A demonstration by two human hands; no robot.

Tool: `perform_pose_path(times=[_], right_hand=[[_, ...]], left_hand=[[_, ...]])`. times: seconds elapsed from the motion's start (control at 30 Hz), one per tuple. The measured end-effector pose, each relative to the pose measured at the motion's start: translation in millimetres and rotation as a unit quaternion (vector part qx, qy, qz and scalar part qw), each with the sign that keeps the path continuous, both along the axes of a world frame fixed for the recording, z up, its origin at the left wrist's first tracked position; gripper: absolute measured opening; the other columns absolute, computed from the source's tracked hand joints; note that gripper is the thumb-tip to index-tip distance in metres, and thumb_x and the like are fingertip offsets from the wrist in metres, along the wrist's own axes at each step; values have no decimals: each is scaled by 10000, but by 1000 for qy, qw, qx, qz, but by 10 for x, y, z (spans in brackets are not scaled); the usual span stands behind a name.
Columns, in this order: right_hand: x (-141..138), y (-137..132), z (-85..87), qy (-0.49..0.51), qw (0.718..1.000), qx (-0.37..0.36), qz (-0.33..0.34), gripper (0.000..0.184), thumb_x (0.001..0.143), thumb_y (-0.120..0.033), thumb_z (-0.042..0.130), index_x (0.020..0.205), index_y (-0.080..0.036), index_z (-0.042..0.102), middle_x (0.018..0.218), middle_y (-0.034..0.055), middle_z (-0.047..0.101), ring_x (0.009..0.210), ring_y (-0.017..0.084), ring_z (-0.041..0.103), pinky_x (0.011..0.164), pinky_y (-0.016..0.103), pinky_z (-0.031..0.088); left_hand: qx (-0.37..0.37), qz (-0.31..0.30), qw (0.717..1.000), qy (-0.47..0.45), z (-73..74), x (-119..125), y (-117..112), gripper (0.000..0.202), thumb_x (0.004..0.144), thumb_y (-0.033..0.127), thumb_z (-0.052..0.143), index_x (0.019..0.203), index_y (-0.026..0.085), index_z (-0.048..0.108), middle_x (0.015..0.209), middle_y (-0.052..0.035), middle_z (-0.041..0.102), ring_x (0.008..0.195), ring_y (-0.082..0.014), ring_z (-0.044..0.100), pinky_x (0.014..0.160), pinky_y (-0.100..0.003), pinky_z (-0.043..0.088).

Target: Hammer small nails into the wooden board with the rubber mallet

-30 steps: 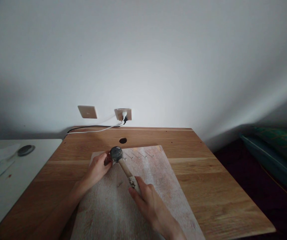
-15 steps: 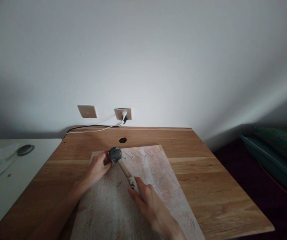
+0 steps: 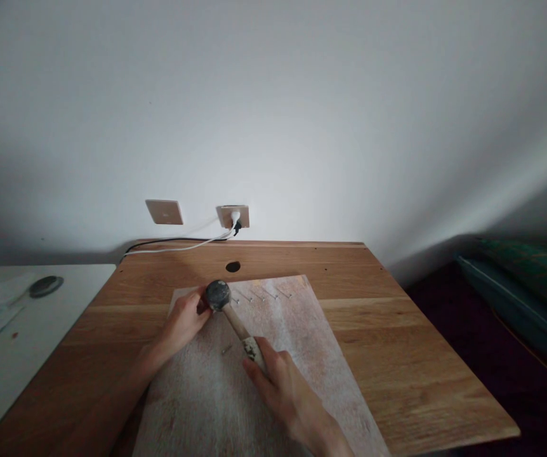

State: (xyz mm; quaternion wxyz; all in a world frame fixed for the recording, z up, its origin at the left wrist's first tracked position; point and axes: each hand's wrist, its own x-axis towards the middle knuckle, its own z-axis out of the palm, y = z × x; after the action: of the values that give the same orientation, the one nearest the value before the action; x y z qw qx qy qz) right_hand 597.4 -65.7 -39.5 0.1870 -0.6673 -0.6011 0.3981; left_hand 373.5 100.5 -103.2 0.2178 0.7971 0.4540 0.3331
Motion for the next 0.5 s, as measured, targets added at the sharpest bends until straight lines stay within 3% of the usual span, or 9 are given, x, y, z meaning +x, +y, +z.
perform_pose_path(times=[0.13, 0.33, 0.5], right_hand=[[10, -3, -18, -14, 1000, 0, -16, 558, 1037, -572, 431, 1434, -208, 576, 1044, 93, 734, 1062, 293, 680, 932, 363, 482], [16, 6, -33, -9, 1000, 11, 3, 506, 1047, -583, 409, 1318, -224, 639, 955, 70, 729, 972, 273, 681, 859, 343, 496], [18, -6, -61, -21, 1000, 0, -12, 545, 1035, -586, 431, 1399, -221, 609, 996, 86, 734, 1018, 289, 683, 910, 368, 498]], left_hand=[[16, -8, 1000, 5, -5, -1, -10, 314, 796, -25, 592, 1012, 178, 695, 885, -48, 744, 814, -212, 719, 782, -311, 563], [25, -10, 1000, 3, -81, -13, 2, 358, 809, -25, 591, 1090, 178, 681, 942, -64, 747, 884, -229, 724, 826, -333, 566], [22, -10, 1000, 2, -139, -28, 17, 399, 807, -30, 583, 1128, 191, 670, 964, -62, 742, 926, -236, 722, 865, -352, 569]])
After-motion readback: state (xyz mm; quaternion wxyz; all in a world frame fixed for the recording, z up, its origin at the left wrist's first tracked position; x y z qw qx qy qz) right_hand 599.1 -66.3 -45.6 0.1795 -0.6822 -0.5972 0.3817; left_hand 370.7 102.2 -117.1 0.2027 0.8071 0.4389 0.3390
